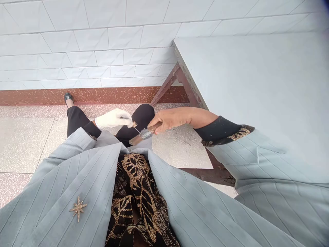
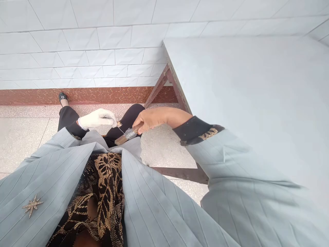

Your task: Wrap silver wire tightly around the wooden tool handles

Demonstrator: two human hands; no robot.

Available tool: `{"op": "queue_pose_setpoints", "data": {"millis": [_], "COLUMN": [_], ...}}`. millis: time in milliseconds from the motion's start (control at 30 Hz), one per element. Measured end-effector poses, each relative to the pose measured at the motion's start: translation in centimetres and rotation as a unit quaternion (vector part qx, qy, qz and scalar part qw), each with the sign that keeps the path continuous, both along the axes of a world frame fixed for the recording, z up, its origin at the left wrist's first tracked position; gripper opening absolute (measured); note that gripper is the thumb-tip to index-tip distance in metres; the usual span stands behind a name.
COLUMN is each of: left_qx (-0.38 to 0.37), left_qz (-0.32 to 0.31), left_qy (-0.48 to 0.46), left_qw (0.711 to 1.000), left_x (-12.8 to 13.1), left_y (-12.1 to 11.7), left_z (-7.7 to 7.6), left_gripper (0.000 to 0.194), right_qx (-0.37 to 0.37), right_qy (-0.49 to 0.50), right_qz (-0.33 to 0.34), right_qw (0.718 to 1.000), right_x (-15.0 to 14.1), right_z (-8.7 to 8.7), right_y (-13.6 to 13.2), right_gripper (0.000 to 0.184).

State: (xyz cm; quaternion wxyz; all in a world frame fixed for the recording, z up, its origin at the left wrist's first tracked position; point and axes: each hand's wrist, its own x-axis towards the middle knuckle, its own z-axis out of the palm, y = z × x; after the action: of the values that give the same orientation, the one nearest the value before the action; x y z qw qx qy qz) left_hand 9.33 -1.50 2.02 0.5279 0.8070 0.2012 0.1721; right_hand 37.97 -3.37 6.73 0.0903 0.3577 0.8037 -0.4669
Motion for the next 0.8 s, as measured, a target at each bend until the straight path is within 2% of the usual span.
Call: {"op": "queue_pose_setpoints", "data": {"millis": [67,133,200,267,300,333,367,400,500,567,667,733,800], "left_qx": [-0.059,-0.098,-0.145,-0.147,-0.134,-0.12,-0.112,-0.113,-0.172,-0.217,-0.236,-0.218,-0.19], "left_qz": [-0.013,0.005,0.112,0.255,0.308,0.334,0.333,0.309,0.162,0.08,0.003,-0.031,-0.036], "left_qy": [-0.043,-0.114,-0.199,-0.28,-0.302,-0.309,-0.3,-0.274,-0.134,-0.08,-0.092,-0.061,-0.011], "left_qw": [0.997,0.989,0.963,0.914,0.892,0.882,0.887,0.903,0.962,0.97,0.967,0.974,0.981], "left_x": [0.1,0.7,1.2,1.4,1.4,1.4,1.3,1.1,0.4,-0.1,-0.5,-0.5,-0.4], "left_y": [0.1,0.3,0.7,1.5,1.9,2.3,2.5,2.6,2.3,1.8,1.5,1.5,1.4], "left_z": [-1.1,-2.3,-3.5,-4.4,-4.9,-5.3,-5.6,-6.0,-6.8,-7.0,-6.6,-6.2,-5.9], "left_gripper": [0.026,0.026,0.03,0.029,0.029,0.032,0.037,0.043,0.054,0.054,0.058,0.061,0.056], "right_qx": [-0.102,-0.133,-0.127,-0.121,-0.119,-0.118,-0.117,-0.119,-0.128,-0.131,-0.125,-0.119,-0.114], "right_qy": [0.068,0.153,0.235,0.288,0.304,0.315,0.323,0.327,0.346,0.365,0.39,0.399,0.403], "right_qz": [0.034,0.011,-0.031,-0.069,-0.084,-0.096,-0.103,-0.108,-0.131,-0.155,-0.188,-0.216,-0.246], "right_qw": [0.992,0.979,0.963,0.947,0.941,0.937,0.934,0.931,0.92,0.909,0.893,0.883,0.874], "right_x": [-0.2,-0.5,-0.8,-1.0,-1.0,-0.9,-0.9,-0.9,-0.9,-1.0,-1.0,-0.9,-0.8], "right_z": [0.6,0.9,0.8,0.5,0.3,0.2,0.2,0.2,0.3,0.3,0.1,0.0,-0.1], "right_y": [-0.2,-0.3,-0.3,-0.3,-0.3,-0.4,-0.4,-0.4,-0.6,-0.7,-0.6,-0.5,-0.4], "right_gripper": [0.028,0.035,0.037,0.039,0.04,0.04,0.041,0.042,0.042,0.043,0.046,0.048,0.05]}}
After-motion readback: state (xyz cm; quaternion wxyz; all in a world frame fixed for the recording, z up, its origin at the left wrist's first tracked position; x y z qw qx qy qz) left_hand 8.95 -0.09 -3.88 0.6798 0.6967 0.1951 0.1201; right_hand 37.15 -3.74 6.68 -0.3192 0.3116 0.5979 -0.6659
